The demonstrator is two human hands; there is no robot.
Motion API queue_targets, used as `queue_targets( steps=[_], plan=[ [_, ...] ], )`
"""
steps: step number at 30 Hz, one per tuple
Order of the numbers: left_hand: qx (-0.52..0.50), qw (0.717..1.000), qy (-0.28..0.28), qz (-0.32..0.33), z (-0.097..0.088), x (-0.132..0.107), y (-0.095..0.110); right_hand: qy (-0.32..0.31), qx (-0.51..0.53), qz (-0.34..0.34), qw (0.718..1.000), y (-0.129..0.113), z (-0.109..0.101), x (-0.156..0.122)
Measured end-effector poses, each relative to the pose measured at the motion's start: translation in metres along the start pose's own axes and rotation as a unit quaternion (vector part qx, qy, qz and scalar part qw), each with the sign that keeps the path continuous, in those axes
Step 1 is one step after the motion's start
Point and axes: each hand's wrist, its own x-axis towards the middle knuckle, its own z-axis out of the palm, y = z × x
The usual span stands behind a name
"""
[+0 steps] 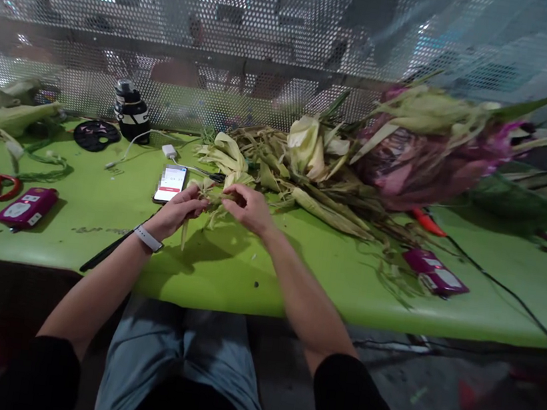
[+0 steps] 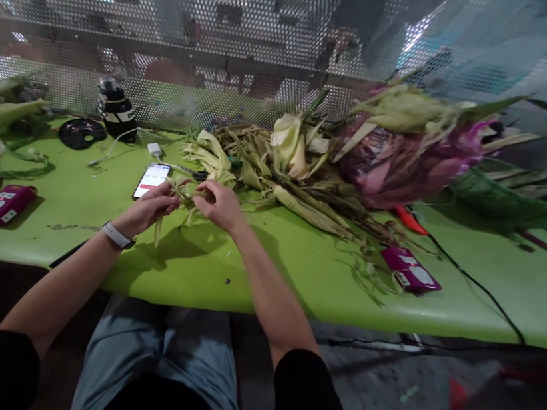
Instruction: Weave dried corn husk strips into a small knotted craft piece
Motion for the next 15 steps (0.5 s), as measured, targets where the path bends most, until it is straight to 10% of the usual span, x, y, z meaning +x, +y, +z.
queue_targets(
  steps=[15],
  plan=[
    [0.261, 0.957, 0.104, 0.075, 0.001, 0.003, -0.004, 0.036, 0.03, -0.06, 0.997, -0.007, 0.009, -0.001]
  ],
)
